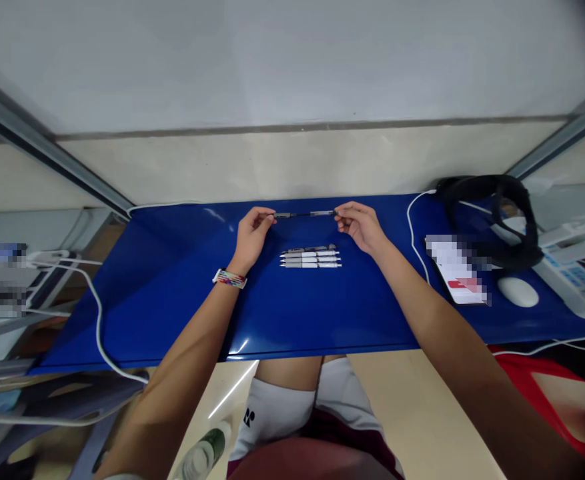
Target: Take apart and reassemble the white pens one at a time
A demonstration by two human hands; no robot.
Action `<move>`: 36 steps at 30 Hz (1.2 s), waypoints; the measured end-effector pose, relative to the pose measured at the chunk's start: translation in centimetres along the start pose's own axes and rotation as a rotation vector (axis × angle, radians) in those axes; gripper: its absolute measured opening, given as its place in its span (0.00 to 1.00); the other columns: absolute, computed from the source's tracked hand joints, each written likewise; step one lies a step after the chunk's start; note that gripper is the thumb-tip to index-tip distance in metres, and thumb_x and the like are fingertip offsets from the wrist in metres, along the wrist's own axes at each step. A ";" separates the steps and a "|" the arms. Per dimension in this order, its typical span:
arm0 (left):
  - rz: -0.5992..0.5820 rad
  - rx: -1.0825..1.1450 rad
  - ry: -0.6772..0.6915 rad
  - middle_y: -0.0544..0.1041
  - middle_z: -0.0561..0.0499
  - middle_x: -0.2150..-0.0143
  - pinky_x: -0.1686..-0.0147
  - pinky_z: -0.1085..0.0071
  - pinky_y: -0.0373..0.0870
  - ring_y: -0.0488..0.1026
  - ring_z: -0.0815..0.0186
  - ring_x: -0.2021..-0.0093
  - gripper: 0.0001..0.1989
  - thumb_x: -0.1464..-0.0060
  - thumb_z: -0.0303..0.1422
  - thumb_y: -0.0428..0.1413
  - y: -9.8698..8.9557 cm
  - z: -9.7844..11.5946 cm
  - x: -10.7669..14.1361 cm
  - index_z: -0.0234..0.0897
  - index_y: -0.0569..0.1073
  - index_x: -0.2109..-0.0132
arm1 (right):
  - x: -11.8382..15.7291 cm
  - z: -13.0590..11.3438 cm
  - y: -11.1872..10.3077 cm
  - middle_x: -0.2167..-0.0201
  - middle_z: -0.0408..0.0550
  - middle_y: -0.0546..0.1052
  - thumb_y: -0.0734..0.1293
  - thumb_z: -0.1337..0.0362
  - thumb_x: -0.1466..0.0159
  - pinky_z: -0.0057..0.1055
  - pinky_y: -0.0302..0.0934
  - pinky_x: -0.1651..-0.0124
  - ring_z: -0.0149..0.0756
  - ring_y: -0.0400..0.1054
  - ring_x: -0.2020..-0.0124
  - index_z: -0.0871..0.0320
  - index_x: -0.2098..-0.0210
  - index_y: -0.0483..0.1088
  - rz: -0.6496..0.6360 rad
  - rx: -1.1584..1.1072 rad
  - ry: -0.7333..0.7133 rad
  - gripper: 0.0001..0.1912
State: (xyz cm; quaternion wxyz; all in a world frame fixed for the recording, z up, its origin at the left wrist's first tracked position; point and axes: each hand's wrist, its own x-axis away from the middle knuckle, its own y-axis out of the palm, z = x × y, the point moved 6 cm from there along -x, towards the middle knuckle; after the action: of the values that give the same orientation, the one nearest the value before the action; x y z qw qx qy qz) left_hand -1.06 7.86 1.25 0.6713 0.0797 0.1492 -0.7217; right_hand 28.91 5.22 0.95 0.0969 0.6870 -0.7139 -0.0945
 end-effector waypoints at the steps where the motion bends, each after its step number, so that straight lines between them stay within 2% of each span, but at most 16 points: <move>1: 0.001 0.005 0.004 0.83 0.49 0.61 0.51 0.65 0.76 0.81 0.63 0.58 0.10 0.37 0.40 0.66 0.0 -0.1 0.0 0.40 0.82 0.53 | 0.0 -0.1 -0.1 0.71 0.45 0.79 0.82 0.58 0.47 0.32 0.67 0.69 0.33 0.71 0.72 0.54 0.67 0.80 0.007 0.002 -0.004 0.13; 7: 0.033 -0.008 -0.012 0.82 0.49 0.62 0.54 0.66 0.78 0.80 0.64 0.60 0.11 0.35 0.42 0.66 -0.3 -0.2 -0.1 0.40 0.83 0.55 | -0.1 -0.2 -0.4 0.71 0.45 0.78 0.82 0.60 0.47 0.32 0.66 0.69 0.33 0.70 0.72 0.54 0.67 0.78 0.049 -0.014 0.005 0.12; 13: 0.043 -0.018 -0.019 0.81 0.50 0.65 0.57 0.67 0.77 0.78 0.65 0.64 0.15 0.35 0.47 0.66 -0.5 -0.1 -0.1 0.40 0.82 0.59 | 0.0 -0.6 -0.5 0.67 0.45 0.80 0.81 0.59 0.47 0.32 0.68 0.67 0.33 0.71 0.70 0.53 0.62 0.81 0.068 0.004 -0.008 0.15; 20: 0.061 -0.039 -0.007 0.80 0.50 0.68 0.57 0.67 0.76 0.78 0.64 0.63 0.21 0.36 0.52 0.66 -0.5 0.1 -0.2 0.39 0.78 0.65 | -0.2 -0.5 -1.1 0.67 0.44 0.81 0.80 0.59 0.45 0.32 0.70 0.66 0.33 0.72 0.70 0.51 0.61 0.81 0.068 0.015 -0.053 0.13; 26: 0.066 -0.004 -0.014 0.81 0.50 0.67 0.59 0.68 0.75 0.77 0.65 0.65 0.21 0.38 0.52 0.68 -0.6 0.0 -0.2 0.39 0.80 0.64 | -0.1 -0.6 -1.2 0.68 0.43 0.81 0.79 0.62 0.45 0.30 0.69 0.67 0.32 0.72 0.71 0.52 0.62 0.81 0.077 -0.021 -0.040 0.11; 36: 0.000 0.081 -0.022 0.81 0.51 0.67 0.57 0.68 0.75 0.77 0.66 0.65 0.21 0.40 0.53 0.69 -0.1 0.0 -0.1 0.39 0.82 0.62 | -0.2 -0.6 -1.3 0.70 0.43 0.80 0.78 0.63 0.46 0.29 0.69 0.67 0.32 0.73 0.71 0.53 0.63 0.82 0.097 -0.052 -0.017 0.10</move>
State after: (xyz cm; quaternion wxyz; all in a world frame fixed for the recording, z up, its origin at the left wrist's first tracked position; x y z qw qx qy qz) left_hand -1.15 7.96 1.27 0.6692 0.0989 0.1123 -0.7279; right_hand 30.34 5.39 1.19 0.1132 0.6478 -0.7446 -0.1141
